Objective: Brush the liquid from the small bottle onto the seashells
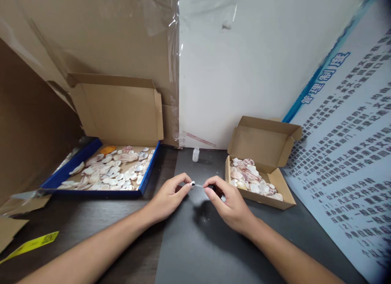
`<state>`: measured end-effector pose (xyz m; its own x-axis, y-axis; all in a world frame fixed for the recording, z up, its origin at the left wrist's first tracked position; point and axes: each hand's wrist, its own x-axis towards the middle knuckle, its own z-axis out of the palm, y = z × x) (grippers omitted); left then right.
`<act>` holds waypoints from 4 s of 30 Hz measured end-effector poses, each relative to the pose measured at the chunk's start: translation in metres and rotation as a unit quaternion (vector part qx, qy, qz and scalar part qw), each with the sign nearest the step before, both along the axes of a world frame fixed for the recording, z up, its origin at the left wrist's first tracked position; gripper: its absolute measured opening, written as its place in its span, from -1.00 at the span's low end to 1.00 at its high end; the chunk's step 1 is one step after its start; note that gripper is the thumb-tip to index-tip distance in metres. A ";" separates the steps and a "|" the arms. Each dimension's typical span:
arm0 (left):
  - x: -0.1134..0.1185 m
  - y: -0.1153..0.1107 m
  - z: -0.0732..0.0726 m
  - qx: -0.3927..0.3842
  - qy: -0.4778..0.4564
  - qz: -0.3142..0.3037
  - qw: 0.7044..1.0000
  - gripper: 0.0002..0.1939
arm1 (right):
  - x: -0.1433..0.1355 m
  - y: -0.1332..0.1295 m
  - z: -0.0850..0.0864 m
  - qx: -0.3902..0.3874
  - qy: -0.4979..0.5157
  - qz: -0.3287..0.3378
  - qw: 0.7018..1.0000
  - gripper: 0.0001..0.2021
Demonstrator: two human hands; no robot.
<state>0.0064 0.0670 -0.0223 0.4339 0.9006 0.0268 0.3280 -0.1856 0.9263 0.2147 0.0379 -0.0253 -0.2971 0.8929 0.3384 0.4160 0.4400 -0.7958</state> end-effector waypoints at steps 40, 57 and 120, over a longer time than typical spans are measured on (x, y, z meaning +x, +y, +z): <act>0.001 0.003 -0.005 -0.047 -0.049 0.010 0.998 -0.70 | 0.001 0.001 -0.003 -0.044 0.016 -0.009 0.999 -0.73; -0.001 0.002 -0.003 -0.049 -0.044 -0.003 0.998 -0.82 | 0.001 -0.001 -0.002 -0.037 0.000 0.023 0.999 -0.78; -0.001 0.003 -0.003 -0.052 -0.036 0.010 0.998 -0.67 | 0.001 0.002 -0.001 -0.022 0.016 -0.021 0.999 -0.81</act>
